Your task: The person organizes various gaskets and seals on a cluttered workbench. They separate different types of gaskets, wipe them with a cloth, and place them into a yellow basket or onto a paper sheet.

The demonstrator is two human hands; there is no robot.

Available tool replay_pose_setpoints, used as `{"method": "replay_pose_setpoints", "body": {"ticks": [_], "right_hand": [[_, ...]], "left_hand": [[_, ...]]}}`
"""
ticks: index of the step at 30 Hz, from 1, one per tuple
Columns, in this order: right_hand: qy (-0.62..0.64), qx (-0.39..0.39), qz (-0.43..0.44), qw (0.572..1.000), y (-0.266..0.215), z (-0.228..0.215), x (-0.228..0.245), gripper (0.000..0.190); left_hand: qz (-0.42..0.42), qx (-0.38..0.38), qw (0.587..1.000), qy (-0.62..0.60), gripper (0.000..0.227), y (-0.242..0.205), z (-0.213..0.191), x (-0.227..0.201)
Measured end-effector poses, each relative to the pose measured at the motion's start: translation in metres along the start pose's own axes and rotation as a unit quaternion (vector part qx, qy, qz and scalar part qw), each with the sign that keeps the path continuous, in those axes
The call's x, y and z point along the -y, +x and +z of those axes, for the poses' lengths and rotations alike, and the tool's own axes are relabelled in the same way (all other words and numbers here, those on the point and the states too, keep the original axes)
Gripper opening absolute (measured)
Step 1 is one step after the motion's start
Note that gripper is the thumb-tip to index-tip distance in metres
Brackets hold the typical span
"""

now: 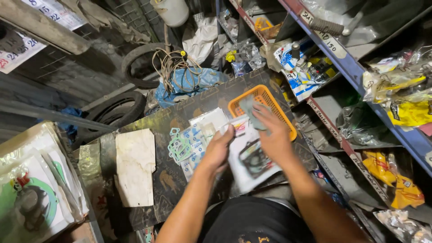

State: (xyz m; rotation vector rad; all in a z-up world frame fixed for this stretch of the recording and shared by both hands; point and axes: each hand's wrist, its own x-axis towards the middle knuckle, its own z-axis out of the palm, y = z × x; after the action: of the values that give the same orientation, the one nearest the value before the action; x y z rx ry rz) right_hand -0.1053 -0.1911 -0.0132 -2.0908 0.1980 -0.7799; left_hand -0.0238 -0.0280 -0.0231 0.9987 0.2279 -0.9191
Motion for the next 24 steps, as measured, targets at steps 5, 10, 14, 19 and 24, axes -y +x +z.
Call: {"method": "replay_pose_setpoints", "body": {"ticks": [5,10,14,19,24], "right_hand": [[-0.093,0.089,-0.115,0.985,-0.016,0.027,0.044,0.056],[-0.018,0.044,-0.052,0.998,0.003,0.008,0.016,0.057],[0.021,0.015,0.003,1.000,-0.020,0.029,0.016,0.074],[-0.060,0.070,-0.133,0.987,-0.034,0.035,0.044,0.060],[0.044,-0.041,0.040,0.997,-0.035,0.015,0.001,0.058]], "left_hand": [[0.057,-0.016,0.995,-0.080,0.037,-0.028,0.044,-0.016],[0.041,0.023,0.981,-0.190,0.050,-0.039,0.034,-0.015],[0.032,0.044,0.977,-0.207,0.058,-0.027,0.018,-0.011],[0.025,0.009,0.964,-0.265,0.063,-0.032,0.020,-0.027],[0.027,0.028,0.949,-0.312,0.067,-0.042,0.018,-0.028]]}}
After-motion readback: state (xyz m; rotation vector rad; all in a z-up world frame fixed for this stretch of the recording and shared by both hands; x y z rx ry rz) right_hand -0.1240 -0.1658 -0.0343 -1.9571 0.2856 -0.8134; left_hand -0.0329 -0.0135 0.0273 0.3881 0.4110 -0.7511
